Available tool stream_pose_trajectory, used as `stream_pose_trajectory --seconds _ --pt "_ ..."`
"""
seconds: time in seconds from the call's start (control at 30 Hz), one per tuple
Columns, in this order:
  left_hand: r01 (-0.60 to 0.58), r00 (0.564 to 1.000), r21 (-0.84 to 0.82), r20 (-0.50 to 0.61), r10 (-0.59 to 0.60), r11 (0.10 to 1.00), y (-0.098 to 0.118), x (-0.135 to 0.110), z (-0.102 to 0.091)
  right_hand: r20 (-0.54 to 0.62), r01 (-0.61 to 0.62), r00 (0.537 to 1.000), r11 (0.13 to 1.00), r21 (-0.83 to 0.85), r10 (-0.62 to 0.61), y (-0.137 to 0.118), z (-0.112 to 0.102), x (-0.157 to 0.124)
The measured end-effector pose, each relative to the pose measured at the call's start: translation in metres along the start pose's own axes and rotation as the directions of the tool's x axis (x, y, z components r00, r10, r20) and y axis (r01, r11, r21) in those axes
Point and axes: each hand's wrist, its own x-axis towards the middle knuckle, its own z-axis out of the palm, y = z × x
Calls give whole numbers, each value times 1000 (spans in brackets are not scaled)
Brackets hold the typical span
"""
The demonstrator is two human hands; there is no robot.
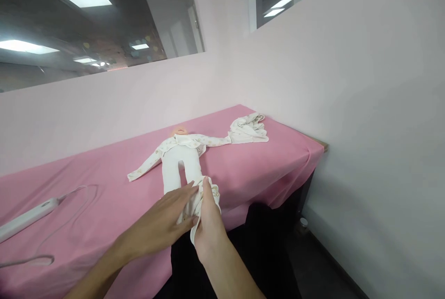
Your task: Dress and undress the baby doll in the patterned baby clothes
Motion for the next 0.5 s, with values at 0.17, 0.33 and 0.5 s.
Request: stream_pose_trajectory --seconds 0.17,0.33,0.5 --pt "30 997 -25 76 -28 999 1 -1 7 39 -173 984 983 54 171 -6 -1 -1" --pt "89 995 -175 -33 -97 981 4 1 16 8 -132 991 991 -5 132 -8 -1 -6" --pt "140 956 -2 -260 -136 990 9 9 42 103 -151 984 988 25 148 -7 -8 -2"
